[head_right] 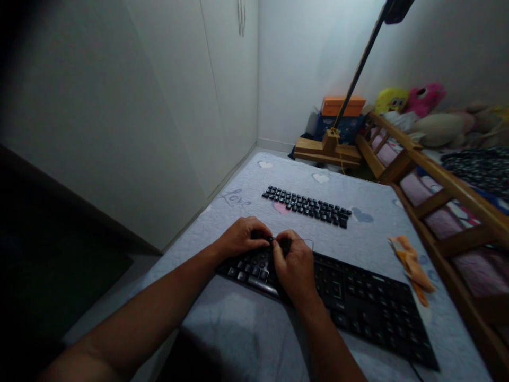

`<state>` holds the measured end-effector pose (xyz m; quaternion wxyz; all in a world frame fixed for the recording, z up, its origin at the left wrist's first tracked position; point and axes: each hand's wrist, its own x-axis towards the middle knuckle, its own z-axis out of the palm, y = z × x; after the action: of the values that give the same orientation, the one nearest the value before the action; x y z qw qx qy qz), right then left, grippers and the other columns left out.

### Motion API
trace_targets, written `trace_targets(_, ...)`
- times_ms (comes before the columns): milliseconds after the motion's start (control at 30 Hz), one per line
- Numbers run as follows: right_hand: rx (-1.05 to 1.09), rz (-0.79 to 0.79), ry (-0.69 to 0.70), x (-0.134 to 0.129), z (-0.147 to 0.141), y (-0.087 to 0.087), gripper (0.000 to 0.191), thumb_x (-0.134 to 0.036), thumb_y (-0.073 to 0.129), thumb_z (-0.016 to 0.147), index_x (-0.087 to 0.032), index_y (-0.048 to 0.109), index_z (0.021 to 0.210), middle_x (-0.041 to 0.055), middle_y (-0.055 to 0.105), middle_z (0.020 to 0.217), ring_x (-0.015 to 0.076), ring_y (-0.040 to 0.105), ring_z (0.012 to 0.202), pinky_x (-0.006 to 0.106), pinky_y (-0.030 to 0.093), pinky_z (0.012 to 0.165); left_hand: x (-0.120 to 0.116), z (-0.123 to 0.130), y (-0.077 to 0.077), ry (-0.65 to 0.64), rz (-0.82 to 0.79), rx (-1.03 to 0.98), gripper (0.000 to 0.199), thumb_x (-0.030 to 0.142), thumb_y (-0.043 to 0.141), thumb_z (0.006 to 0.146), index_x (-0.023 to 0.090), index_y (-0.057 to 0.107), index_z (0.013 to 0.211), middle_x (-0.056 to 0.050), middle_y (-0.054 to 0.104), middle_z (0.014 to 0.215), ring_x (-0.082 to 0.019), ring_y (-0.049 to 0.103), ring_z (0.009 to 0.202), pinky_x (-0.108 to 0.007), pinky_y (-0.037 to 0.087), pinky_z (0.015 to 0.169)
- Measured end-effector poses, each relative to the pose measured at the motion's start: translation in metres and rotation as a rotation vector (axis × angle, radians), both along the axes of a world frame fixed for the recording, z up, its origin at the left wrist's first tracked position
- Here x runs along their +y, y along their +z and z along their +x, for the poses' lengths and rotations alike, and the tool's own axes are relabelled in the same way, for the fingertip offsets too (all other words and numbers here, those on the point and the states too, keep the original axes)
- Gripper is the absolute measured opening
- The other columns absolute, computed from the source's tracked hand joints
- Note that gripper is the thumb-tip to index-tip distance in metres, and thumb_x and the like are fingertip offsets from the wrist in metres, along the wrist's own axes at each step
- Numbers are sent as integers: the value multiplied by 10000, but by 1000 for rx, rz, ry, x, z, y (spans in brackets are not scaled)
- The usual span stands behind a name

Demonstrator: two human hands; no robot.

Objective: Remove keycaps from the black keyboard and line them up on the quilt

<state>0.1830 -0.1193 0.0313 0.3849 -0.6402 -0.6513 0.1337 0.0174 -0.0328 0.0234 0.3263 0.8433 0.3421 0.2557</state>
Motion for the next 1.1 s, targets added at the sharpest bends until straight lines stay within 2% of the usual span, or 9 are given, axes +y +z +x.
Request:
trace_targets(233,2,10,-80,0,7,1,122,-312,549,851,-205,604,827,33,670,756,198,636,718,300,463,704,6,0,-9,31,-58,-83,184,213,731,721,169,725,899,-37,709,883,-146,627,803,-252,492,770)
trace_targets(367,15,28,-102,-3,14,9,121,-321,553,851,-212,600,826,21,670,743,188,635,690,291,464,689,17,0,-14,113,-51,-91,184,216,716,726,183,730,907,-25,710,894,-151,619,844,-260,479,796)
trace_targets(500,-28,-22,-36,-11,21,19,119,-316,551,853,-213,604,825,17,670,736,185,640,682,289,461,677,28,4,-8,204,-78,-104,202,221,696,731,155,726,920,-27,705,851,-136,606,766,-243,473,730)
trace_targets(633,-115,-40,4,-20,32,23,124,-317,548,846,-210,608,827,34,683,763,204,649,716,307,464,696,41,14,-2,232,-92,-71,212,192,668,729,137,721,927,-24,707,812,-126,602,710,-227,470,677)
trace_targets(933,-82,23,-30,-27,48,4,142,-324,530,881,-208,601,838,32,676,771,197,649,721,307,485,711,86,54,-12,254,-54,93,225,155,675,695,158,730,912,-13,706,796,-138,626,735,-235,486,697)
trace_targets(1100,-112,103,-55,-28,53,-4,114,-299,545,881,-201,595,850,40,662,790,196,644,738,311,488,727,100,69,-17,267,-21,167,234,127,668,680,167,736,900,-14,696,774,-152,623,731,-239,475,694)
